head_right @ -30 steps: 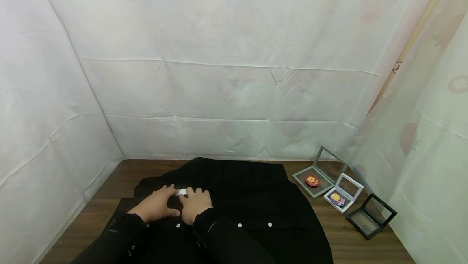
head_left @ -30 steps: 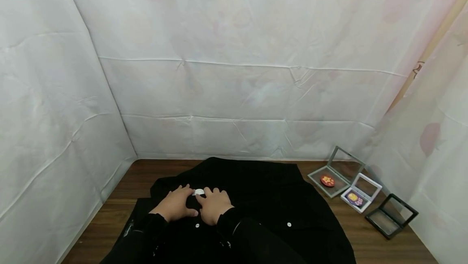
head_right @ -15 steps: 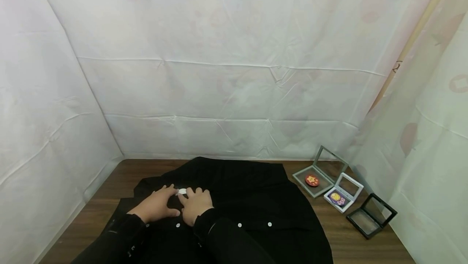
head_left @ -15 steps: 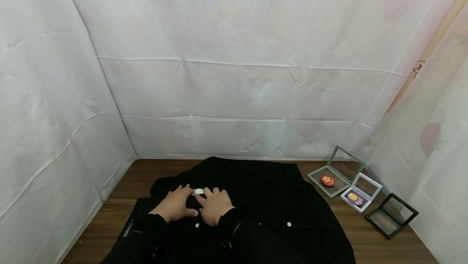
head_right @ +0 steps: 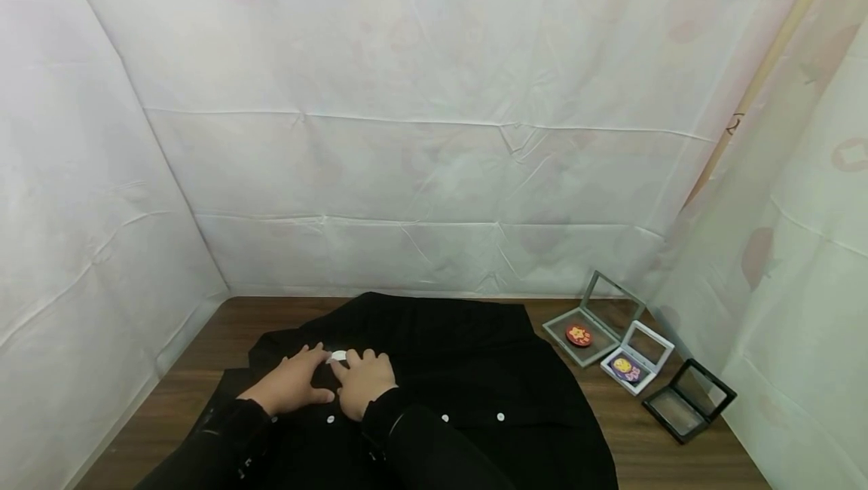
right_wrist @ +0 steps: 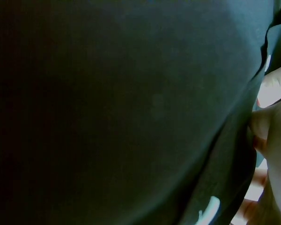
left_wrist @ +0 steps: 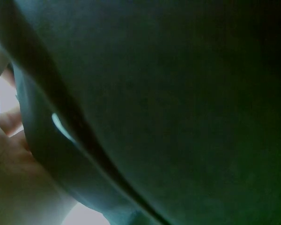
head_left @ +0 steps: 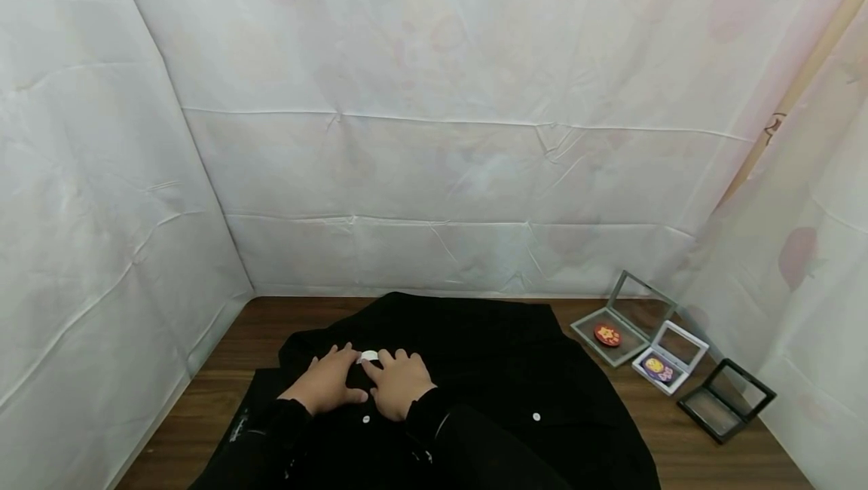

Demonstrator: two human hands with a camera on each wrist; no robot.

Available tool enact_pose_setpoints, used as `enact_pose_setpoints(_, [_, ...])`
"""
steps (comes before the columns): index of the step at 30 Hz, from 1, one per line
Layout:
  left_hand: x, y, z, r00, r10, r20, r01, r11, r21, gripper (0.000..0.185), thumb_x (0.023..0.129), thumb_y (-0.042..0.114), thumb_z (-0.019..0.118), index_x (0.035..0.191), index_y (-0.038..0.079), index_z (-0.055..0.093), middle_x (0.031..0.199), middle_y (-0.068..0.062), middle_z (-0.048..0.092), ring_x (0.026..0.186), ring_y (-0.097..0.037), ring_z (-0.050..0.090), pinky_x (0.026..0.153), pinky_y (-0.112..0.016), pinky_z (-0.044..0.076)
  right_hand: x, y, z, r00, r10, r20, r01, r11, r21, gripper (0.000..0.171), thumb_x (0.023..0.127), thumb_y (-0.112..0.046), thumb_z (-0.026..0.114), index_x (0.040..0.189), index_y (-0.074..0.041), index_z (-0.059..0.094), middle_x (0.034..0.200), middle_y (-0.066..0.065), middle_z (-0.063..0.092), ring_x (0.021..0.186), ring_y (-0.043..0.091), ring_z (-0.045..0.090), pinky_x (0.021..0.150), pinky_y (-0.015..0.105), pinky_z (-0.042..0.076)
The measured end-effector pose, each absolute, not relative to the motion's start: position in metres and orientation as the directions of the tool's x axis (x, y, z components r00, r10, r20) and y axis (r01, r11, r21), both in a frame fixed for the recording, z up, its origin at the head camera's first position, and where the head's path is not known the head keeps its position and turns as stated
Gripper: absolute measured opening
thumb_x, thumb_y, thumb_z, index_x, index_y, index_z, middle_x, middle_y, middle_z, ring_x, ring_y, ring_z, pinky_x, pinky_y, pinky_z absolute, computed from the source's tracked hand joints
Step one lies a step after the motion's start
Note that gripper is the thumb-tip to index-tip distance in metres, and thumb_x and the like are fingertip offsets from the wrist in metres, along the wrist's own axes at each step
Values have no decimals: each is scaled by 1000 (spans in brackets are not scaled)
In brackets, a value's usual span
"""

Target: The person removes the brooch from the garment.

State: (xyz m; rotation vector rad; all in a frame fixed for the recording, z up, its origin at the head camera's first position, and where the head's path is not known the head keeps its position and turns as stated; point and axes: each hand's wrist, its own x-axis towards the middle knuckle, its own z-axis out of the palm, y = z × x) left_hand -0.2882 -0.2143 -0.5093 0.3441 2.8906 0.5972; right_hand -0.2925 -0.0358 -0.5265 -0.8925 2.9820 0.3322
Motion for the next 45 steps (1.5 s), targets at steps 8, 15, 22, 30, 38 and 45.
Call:
enact_pose_setpoints(8, [-287,-214,-508,-959,258,-114,194,896,398,75,82,34,89,144,6,57,155,-29,42,144,-54,32,107,-79,23,-296,-35,-525,-829,-558,-29,-557,822,118,57,104,-54,53,158,-43,38,147,-5,51,120,19,57,94,37,51])
enact_pose_setpoints(15, [-290,-215,-512,-960,257,-109,194,895,403,79,82,35,89,146,5,54,156,-28,41,145,-54,31,108,-79,22,-308,-32,-530,-867,-492,77,-496,840,-220,56,103,-48,60,149,-17,55,130,4,61,106,19,65,86,34,56])
enact_pose_setpoints(22, [-291,-215,-516,-961,261,-87,206,892,401,75,81,32,90,144,7,56,156,-27,43,144,-53,33,107,-79,24,-319,-33,-527,-904,-427,34,-396,803,-446,49,103,-40,61,135,-3,64,122,9,63,96,17,65,84,33,55])
enact_pose_setpoints(30, [-290,-214,-516,-960,270,-70,219,885,410,73,81,30,90,143,9,57,155,-24,45,143,-53,35,106,-80,24,-322,-30,-519,-901,-433,-11,-354,750,-559,40,106,-34,56,125,-2,71,116,10,65,99,21,62,87,36,53])
enact_pose_setpoints(38, [-287,-213,-513,-961,272,-44,230,878,419,71,81,29,91,143,16,57,155,-21,47,143,-53,36,106,-81,24,-324,-27,-515,-909,-416,-11,-304,682,-665,32,104,-26,61,117,1,71,108,11,65,91,20,61,82,36,53])
enact_pose_setpoints(45, [-288,-214,-513,-962,271,-42,228,875,427,76,80,29,92,144,17,54,154,-21,47,143,-54,35,105,-82,24,-323,-27,-515,-909,-416,12,-302,640,-707,19,103,-18,65,110,0,67,92,3,64,77,14,59,73,33,51])
